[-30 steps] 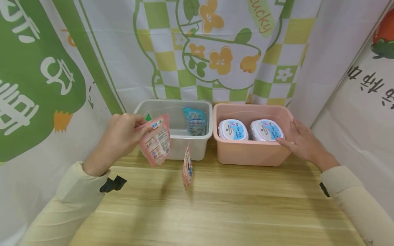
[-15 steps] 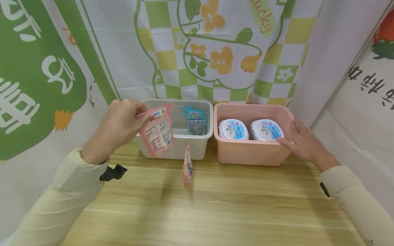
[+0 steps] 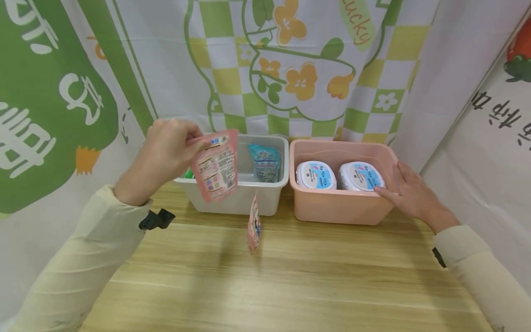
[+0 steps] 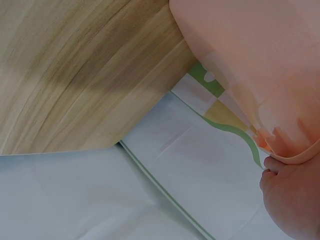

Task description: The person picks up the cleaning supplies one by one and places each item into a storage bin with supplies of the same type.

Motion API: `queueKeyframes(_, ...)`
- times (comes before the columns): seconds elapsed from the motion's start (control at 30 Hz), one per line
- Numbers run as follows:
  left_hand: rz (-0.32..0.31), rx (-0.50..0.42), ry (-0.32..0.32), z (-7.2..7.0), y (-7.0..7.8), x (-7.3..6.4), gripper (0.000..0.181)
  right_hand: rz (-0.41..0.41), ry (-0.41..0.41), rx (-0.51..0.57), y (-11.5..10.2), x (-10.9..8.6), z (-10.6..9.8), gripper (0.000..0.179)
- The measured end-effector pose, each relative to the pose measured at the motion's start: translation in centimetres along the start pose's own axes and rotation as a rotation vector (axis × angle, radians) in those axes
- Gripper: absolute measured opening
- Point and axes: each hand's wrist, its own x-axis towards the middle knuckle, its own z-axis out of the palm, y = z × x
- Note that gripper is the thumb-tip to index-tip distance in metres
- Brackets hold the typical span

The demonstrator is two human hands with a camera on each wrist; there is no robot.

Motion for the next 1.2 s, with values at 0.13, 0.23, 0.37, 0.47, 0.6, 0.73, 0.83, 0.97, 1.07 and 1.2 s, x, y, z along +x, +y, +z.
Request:
queueKeyframes(0.13, -0.017, -0.001, 0.003, -0.2, 0.0, 0.6, 0.019, -0.005, 0.006, -0.003, 0.0, 0.0, 0.1, 0.101)
queueKeyframes(0.23, -0.029, 0.0, 0.007, -0.3, 0.0, 1.1, 0.02, -0.005, 0.006, -0.006, 0.0, 0.0, 0.1, 0.1)
queueKeyframes(0.37, -0.045, 0.004, 0.009, -0.4, -0.1, 1.9, 0.021, -0.003, 0.009, -0.002, 0.0, 0.0, 0.1, 0.101)
queueKeyframes(0.47, -0.067, -0.01, 0.009, -0.4, -0.2, 2.6, 0.022, -0.004, 0.013, 0.003, 0.0, 0.0, 0.1, 0.101)
queueKeyframes(0.6, -0.07, -0.032, 0.028, -0.2, -0.4, 3.2, 0.023, -0.003, 0.011, 0.005, 0.1, 0.0, 0.1, 0.102)
queueKeyframes(0.73, -0.059, -0.046, 0.05, 0.1, -0.7, 3.8, 0.023, -0.001, 0.007, 0.006, 0.2, 0.1, 0.1, 0.102)
queueKeyframes(0.83, -0.072, -0.055, 0.057, 0.4, -0.9, 4.2, 0.023, 0.0, 0.006, 0.003, 0.2, 0.1, 0.1, 0.102)
queueKeyframes(0.97, -0.088, -0.057, 0.068, 0.7, -1.2, 4.7, 0.023, 0.004, 0.009, 0.01, 0.0, 0.0, 0.1, 0.103)
queueKeyframes(1.07, -0.097, -0.055, 0.073, 1.0, -1.4, 4.9, 0.023, 0.007, 0.009, 0.019, -0.1, -0.1, 0.2, 0.103)
queueKeyframes(1.2, -0.107, -0.043, 0.085, 1.4, -1.6, 5.2, 0.023, 0.009, 0.008, 0.023, -0.1, -0.2, 0.1, 0.103)
